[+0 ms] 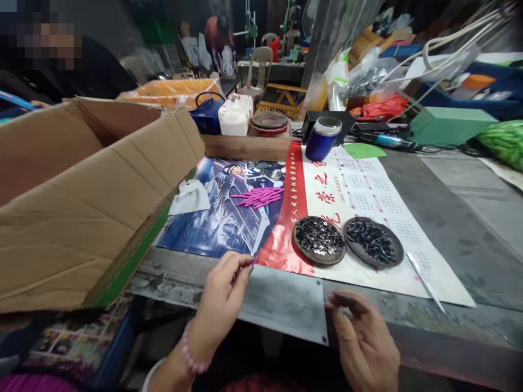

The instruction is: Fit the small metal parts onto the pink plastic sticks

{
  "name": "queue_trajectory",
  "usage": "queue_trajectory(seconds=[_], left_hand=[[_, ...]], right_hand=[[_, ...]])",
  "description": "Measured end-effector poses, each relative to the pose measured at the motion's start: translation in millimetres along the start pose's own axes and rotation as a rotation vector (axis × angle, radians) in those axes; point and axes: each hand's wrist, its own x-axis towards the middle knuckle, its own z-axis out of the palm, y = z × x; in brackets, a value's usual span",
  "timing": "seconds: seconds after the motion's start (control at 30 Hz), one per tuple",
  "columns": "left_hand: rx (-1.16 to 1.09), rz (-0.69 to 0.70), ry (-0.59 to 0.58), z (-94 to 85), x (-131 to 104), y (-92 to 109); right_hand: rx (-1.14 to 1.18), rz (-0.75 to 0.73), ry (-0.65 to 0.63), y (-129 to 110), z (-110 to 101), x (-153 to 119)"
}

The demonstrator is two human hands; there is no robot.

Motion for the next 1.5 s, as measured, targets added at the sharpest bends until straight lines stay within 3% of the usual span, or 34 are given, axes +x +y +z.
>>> queue_trajectory(seconds=[0.1, 0.3, 0.43, 0.77, 0.87, 1.03, 1.27, 1.5], left_hand=[[0.176, 0.106, 0.026, -8.9, 32, -11], [0.399, 0.105, -0.095, -11.5, 74, -31], [0.465, 0.099, -0.178, -5.6, 87, -32], [0.618, 0.013, -0.125, 20.1, 159, -36], [0.642, -0.009, -0.127, 25.4, 169, -38], [0.611, -0.008, -0.146, 8.2, 156, -32], [0.579, -0.05, -0.313, -31.7, 99, -32], [0.757, -0.237, -0.211, -40.3, 75, -41]], right_hand=[[0.017, -0.009, 0.045, 15, 3, -3], [0.007, -0.005, 0.018, 14, 8, -2], [0.084, 0.055, 0.046, 4, 14, -2], [0.126, 0.004, -0.011, 6, 18, -3], [0.123, -0.011, -0.012, 5, 18, -1], [0.099, -0.007, -0.031, 2, 17, 1], [0.084, -0.043, -0.04, 4, 17, -1], [0.024, -0.057, -0.048, 7, 18, -3]])
